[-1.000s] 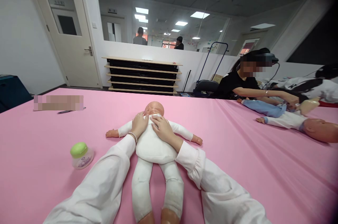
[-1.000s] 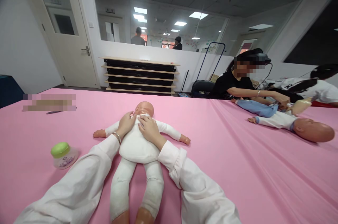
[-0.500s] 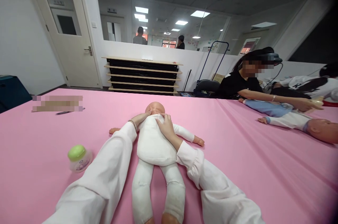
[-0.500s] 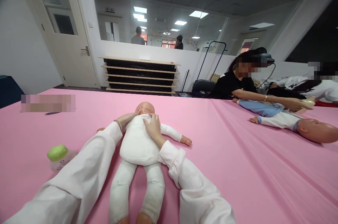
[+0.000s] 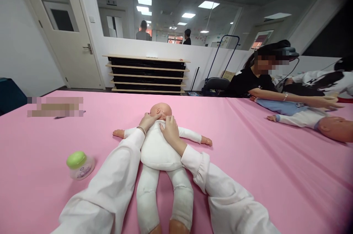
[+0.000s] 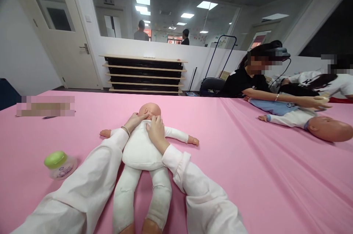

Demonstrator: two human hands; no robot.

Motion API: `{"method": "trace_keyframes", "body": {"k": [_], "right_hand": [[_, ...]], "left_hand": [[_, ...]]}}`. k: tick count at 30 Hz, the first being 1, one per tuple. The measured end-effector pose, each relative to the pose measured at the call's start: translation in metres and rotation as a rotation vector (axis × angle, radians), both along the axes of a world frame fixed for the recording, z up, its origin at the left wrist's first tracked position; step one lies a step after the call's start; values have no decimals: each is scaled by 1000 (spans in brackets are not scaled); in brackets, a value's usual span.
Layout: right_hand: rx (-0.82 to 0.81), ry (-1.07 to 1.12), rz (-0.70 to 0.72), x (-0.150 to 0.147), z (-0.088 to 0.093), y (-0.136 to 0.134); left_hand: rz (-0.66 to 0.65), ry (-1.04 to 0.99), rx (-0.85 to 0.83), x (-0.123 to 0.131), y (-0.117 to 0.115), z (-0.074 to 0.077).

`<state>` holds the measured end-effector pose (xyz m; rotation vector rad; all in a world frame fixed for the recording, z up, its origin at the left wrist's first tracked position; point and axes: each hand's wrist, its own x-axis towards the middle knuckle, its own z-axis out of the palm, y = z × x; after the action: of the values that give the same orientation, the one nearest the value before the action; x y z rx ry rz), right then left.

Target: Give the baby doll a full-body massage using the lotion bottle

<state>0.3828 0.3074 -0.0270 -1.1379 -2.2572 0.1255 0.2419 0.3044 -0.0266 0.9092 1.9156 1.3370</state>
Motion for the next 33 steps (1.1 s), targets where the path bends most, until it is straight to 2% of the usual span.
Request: {"method": "trace_keyframes", "body": {"k": [2, 5, 9, 12, 14, 17, 21, 28, 33], "right_hand": [[63, -24, 18, 0, 1, -3], [120, 16, 143, 3, 4, -8], [98, 90, 370, 10, 8, -14], [52, 14, 506, 17, 6, -17], [14, -46, 547, 20, 3, -17], [-29, -101, 542, 21, 1, -18], [-50, -165, 509, 18, 4, -21], [-16, -223, 446, 17, 3, -26], [-16, -213, 433, 16, -1, -23]], "left_hand": [[9, 59, -28, 2, -3, -1], [2, 112, -56, 4, -8, 0], [-9, 180, -69, 1, -17, 7], [39, 289, -49, 1, -31, 13], [76, 383, -17, 6, -45, 14], [65, 501, 26, 19, -67, 11], [-97, 698, 53, 33, -85, 1], [-155, 724, 89, 32, -81, -14], [-176, 703, 94, 29, -80, -19]]}}
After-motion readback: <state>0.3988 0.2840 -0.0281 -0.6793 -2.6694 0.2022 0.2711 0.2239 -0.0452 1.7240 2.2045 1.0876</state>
